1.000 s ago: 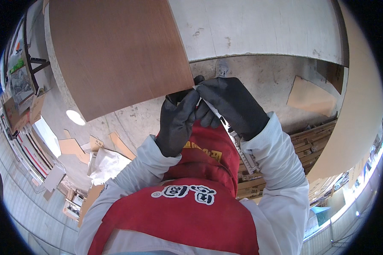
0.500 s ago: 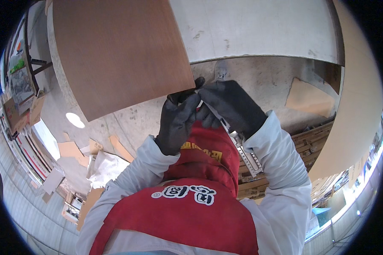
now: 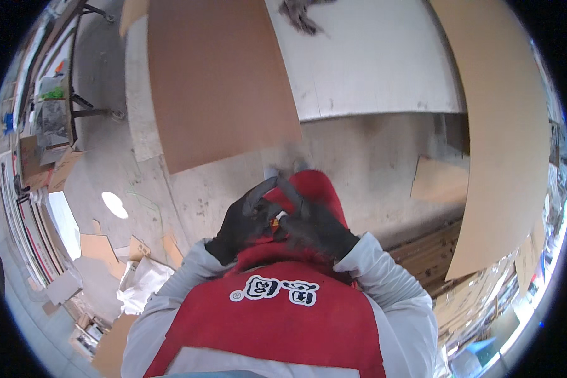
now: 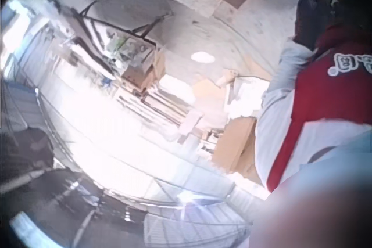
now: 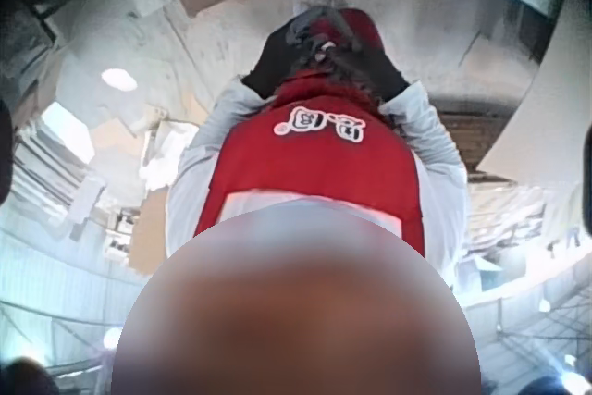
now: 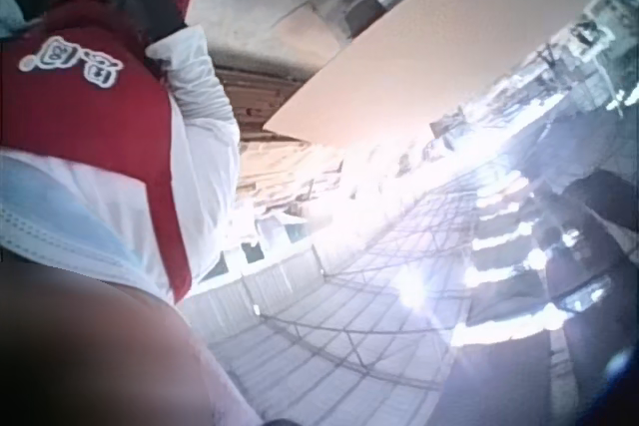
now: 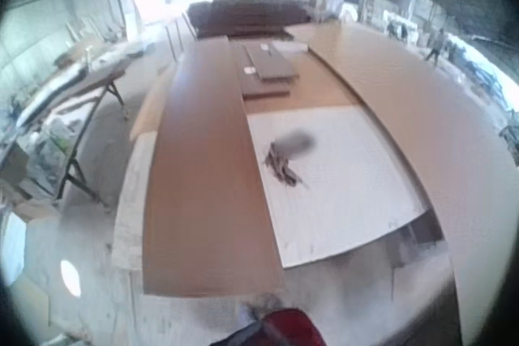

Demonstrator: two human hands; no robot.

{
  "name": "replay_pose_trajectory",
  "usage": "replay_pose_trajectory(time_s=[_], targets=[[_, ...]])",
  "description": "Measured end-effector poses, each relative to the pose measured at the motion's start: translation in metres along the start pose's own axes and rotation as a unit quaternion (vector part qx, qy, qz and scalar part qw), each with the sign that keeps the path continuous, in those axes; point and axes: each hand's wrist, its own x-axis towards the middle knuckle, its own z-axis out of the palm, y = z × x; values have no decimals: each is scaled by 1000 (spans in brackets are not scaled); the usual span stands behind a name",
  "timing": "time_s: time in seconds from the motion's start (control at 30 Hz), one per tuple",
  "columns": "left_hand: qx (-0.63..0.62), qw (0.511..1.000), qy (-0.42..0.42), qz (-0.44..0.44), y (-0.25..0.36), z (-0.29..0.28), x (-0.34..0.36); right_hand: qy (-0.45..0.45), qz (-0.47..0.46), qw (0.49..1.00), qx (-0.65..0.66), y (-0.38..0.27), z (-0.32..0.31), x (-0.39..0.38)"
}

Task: The person selects small cylindrical edge-banding pieces from a container, then uses a utility knife to trim and apply the banding to the edge of a large brown board. The person repeatedly cuts, aligns, and presses the banding along the board's edge.

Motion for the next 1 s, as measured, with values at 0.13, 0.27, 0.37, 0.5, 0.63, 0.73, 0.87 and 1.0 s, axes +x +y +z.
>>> replay_pose_trajectory(time_s=[0.13,0.27,0.37,0.5,0.63,0.73,0.87,1.0], targets=[[64,985,131,88,30,-15,-29,-127,-16,990,64,-10,-7,-3],[-70,922,343,165,36,-39,-64,-234,92,967,42,-37,5,7],[-227,771,537,257,33,-85,-97,-220,66,969,90,-44,27,38],[-507,673,297,449,34,-148,-166,-264,4,916,302,-42,55,73],[-620,535,221,529,42,-157,-221,-314,79,912,251,-40,112,80],[-587,486,160,628,10,-185,-237,-327,170,910,191,-42,159,87],[-605,409,168,662,-5,-225,-265,-286,77,955,-2,-69,235,126],[-645,368,133,657,-18,-291,-305,-267,-49,961,-60,-104,341,159]])
